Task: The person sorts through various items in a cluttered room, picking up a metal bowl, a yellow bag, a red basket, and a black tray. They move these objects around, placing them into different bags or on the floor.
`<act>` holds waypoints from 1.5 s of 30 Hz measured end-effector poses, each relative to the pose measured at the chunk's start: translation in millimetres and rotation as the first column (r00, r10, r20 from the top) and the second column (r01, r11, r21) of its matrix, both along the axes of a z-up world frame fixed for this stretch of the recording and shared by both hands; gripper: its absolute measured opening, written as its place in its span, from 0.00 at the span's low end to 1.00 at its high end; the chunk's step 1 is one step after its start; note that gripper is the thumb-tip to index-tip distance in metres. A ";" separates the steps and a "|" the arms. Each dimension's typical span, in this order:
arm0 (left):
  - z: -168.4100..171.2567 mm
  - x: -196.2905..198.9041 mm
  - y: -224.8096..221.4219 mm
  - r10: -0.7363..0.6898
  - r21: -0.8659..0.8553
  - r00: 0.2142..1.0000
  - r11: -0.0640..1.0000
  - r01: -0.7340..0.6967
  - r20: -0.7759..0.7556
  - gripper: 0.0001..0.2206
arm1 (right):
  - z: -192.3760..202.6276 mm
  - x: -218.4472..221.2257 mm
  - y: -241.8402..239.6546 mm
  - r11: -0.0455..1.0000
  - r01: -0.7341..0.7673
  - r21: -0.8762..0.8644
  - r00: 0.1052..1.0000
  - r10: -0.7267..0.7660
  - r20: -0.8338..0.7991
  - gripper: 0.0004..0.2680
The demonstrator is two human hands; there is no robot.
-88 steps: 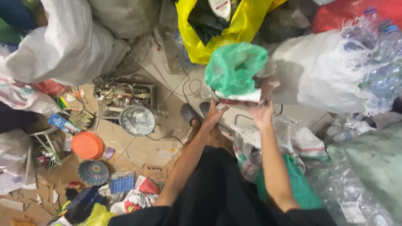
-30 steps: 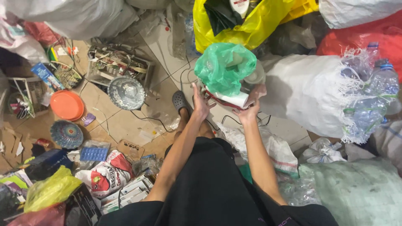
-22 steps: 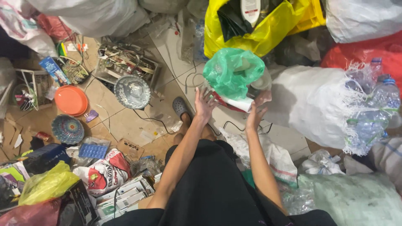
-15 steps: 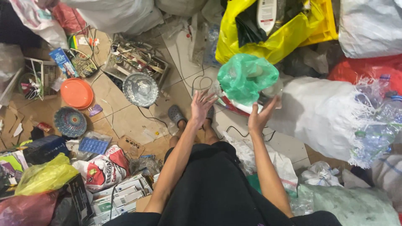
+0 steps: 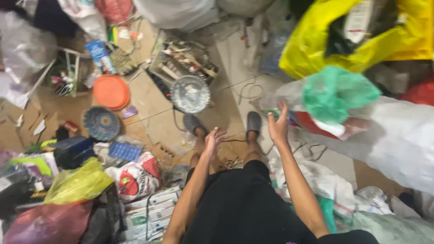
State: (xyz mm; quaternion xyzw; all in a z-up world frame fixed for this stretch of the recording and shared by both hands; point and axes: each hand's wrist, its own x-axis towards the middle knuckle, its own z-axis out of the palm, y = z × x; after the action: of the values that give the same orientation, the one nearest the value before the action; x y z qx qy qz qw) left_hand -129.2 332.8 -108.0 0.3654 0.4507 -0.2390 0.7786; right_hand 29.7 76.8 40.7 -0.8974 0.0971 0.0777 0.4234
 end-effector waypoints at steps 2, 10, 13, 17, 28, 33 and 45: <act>-32.6 -29.5 43.0 0.018 0.010 1.000 1.000 -0.018 0.000 0.30 | -73.1 -27.8 26.3 0.990 -0.057 0.132 0.992 0.071 -0.103 0.26; -40.7 -0.1 189.7 0.025 0.409 0.998 0.912 0.000 -0.056 0.20 | -276.7 -73.3 158.1 0.976 -0.099 0.192 0.643 0.210 -0.736 0.28; -87.9 -9.3 216.7 -0.074 0.558 0.993 0.822 0.111 -0.089 0.20 | -313.6 -77.0 176.6 0.975 -0.222 0.022 0.695 0.174 -0.698 0.27; -123.2 8.9 224.0 -0.159 0.660 0.978 0.721 0.210 -0.138 0.20 | -401.7 -72.6 184.8 0.995 -0.059 0.079 0.632 0.099 -0.768 0.31; -353.3 27.2 272.3 0.105 0.645 0.994 0.761 -0.060 -0.031 0.29 | -490.0 -51.8 198.6 0.915 0.290 0.280 0.650 0.026 -0.759 0.18; -396.3 80.4 288.7 0.166 0.549 0.983 0.830 -0.097 -0.077 0.36 | -462.1 -49.0 192.5 0.907 0.215 0.362 0.763 0.075 -0.642 0.13; -481.7 102.6 253.8 0.221 0.166 0.975 0.963 -0.213 -0.035 0.35 | -351.9 -13.0 179.4 0.973 0.056 0.222 0.884 0.055 -0.465 0.11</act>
State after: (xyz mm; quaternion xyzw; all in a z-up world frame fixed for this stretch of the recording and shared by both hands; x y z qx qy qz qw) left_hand -26.7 586.6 -589.7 0.3690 0.5264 -0.1246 0.7558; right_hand 16.7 256.2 -311.2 -0.7972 0.1870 0.3023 0.4879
